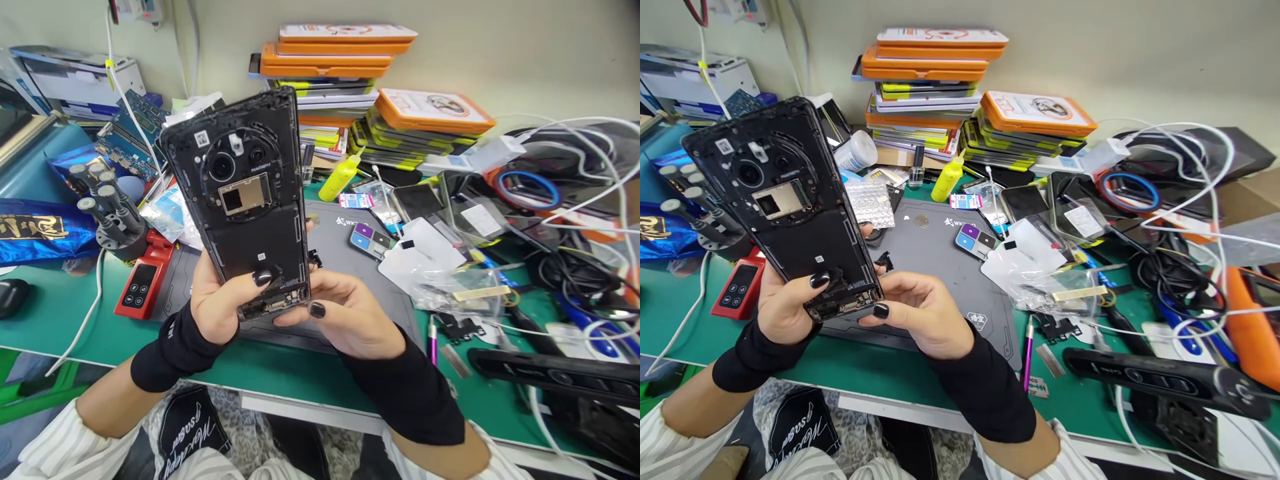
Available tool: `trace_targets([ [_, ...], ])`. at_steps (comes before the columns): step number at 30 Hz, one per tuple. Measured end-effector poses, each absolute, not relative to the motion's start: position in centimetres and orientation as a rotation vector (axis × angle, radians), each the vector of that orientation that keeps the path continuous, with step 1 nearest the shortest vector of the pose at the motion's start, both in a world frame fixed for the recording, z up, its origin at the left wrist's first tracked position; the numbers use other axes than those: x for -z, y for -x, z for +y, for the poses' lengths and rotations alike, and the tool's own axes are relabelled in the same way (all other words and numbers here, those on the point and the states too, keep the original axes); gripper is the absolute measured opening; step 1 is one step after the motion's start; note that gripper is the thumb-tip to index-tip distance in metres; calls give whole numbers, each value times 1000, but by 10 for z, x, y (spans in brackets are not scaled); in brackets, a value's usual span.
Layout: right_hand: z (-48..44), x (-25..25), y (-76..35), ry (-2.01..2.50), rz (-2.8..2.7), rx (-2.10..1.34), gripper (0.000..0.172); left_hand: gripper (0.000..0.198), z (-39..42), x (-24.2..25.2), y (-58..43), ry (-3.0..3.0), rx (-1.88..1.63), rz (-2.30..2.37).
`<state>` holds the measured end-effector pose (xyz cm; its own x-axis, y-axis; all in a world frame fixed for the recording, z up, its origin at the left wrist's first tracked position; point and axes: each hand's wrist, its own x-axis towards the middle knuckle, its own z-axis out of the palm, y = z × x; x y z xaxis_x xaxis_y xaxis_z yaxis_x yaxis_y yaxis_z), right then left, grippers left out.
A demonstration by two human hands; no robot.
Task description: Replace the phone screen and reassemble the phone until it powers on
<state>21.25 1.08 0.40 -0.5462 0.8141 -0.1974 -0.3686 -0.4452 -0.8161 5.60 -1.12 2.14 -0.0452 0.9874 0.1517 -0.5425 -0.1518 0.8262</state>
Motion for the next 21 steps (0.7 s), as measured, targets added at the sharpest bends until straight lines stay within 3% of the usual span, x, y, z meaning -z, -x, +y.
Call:
trace_targets([
  [5,9,-3,-211,759,-923,-2017,16,37,-13,-20,-55,-965,-1516,768],
  [11,6,0,-210,736,-939,-1972,12,48,-15,-18,-55,-917,-1540,792],
  [21,4,-1,-209,766,-1017,-1864,10,46,-16,-18,-56,-829,-1529,785],
])
